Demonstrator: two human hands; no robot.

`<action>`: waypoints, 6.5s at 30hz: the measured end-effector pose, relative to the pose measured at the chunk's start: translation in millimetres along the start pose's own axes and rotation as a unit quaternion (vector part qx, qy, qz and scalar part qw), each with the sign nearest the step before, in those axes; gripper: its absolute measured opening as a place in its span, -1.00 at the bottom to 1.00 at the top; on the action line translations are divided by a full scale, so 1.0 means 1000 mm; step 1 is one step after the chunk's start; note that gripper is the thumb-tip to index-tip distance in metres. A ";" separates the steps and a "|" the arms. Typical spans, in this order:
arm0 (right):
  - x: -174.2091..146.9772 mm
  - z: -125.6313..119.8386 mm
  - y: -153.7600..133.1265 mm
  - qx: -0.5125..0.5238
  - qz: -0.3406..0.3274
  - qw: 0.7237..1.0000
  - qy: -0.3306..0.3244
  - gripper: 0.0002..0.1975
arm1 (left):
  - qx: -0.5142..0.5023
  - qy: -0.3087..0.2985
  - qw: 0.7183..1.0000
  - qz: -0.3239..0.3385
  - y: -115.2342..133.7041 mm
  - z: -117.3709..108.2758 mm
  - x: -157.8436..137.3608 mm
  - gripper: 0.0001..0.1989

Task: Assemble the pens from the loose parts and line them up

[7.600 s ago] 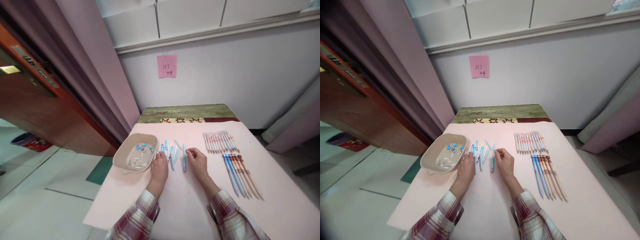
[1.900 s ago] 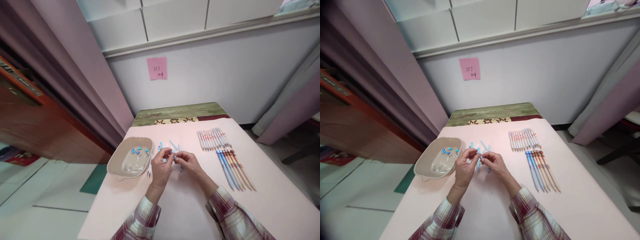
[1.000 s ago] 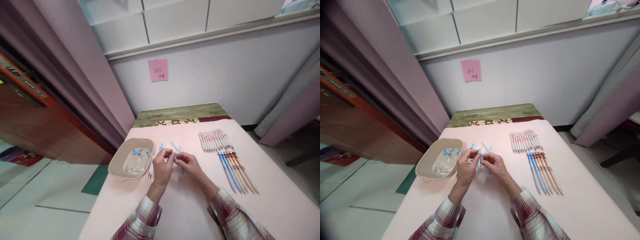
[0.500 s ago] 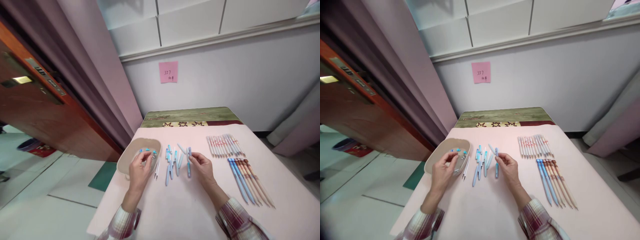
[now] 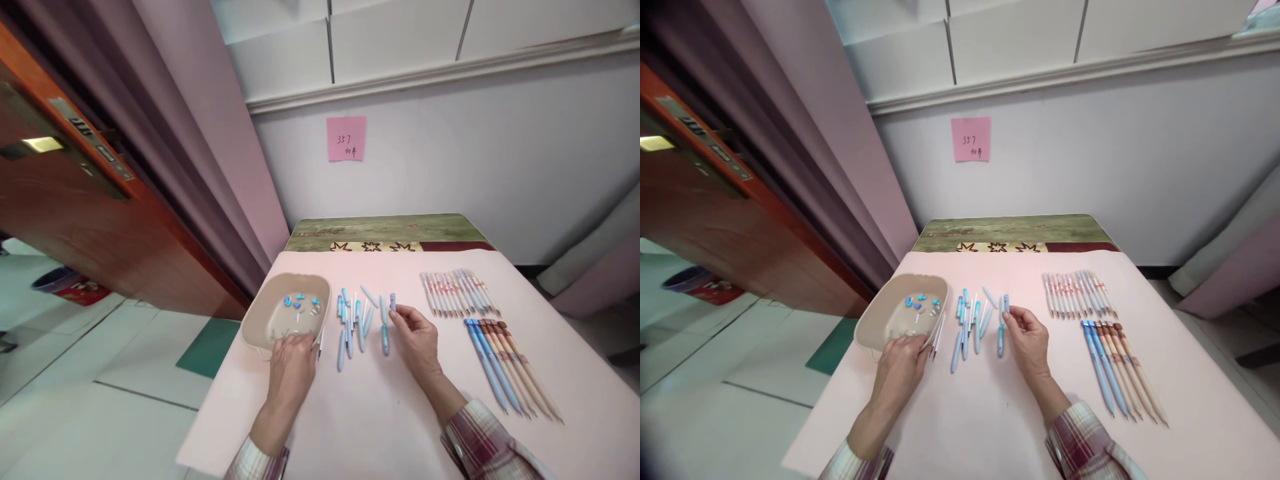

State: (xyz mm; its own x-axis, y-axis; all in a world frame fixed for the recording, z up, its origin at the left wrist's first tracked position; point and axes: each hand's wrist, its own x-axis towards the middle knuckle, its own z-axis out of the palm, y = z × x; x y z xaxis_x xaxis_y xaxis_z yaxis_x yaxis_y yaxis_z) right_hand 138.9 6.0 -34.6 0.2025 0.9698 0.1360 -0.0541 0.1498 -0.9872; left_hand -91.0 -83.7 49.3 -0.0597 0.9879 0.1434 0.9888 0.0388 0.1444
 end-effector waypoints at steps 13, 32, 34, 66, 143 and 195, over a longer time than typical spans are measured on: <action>0.003 -0.001 -0.001 0.015 0.002 1.000 -0.009 -0.68 | 0.042 0.135 0.984 0.113 0.027 0.024 -0.038 -0.84; 0.003 -0.001 -0.011 0.052 0.032 0.998 -0.018 -0.71 | 0.133 0.033 0.989 -0.060 0.029 0.056 -0.038 -0.61; 0.003 -0.001 -0.011 0.054 0.034 0.998 -0.025 -0.71 | 0.138 0.025 0.987 -0.078 0.027 0.058 -0.036 -0.60; 0.005 -0.001 -0.015 0.166 0.113 0.968 -0.149 -0.76 | -0.097 0.275 0.951 0.103 0.028 -0.010 0.001 -0.76; -0.002 0.006 -0.037 0.151 0.116 0.948 -0.257 -0.74 | -0.741 -0.006 0.652 -0.160 0.094 -0.006 0.064 -0.75; -0.007 -0.002 -0.011 0.144 0.144 0.958 -0.202 -0.77 | -0.042 -0.178 0.983 -0.029 -0.095 -0.019 0.067 -0.89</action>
State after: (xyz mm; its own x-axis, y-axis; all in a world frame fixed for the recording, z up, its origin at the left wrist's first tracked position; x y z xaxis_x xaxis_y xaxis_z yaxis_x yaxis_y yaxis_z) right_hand 140.1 -2.6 -24.8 -0.2541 0.9653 -0.0607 -0.3297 -0.1455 -0.9328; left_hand -191.4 -23.9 63.9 -0.0481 0.9751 -0.2165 0.9695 0.0978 0.2249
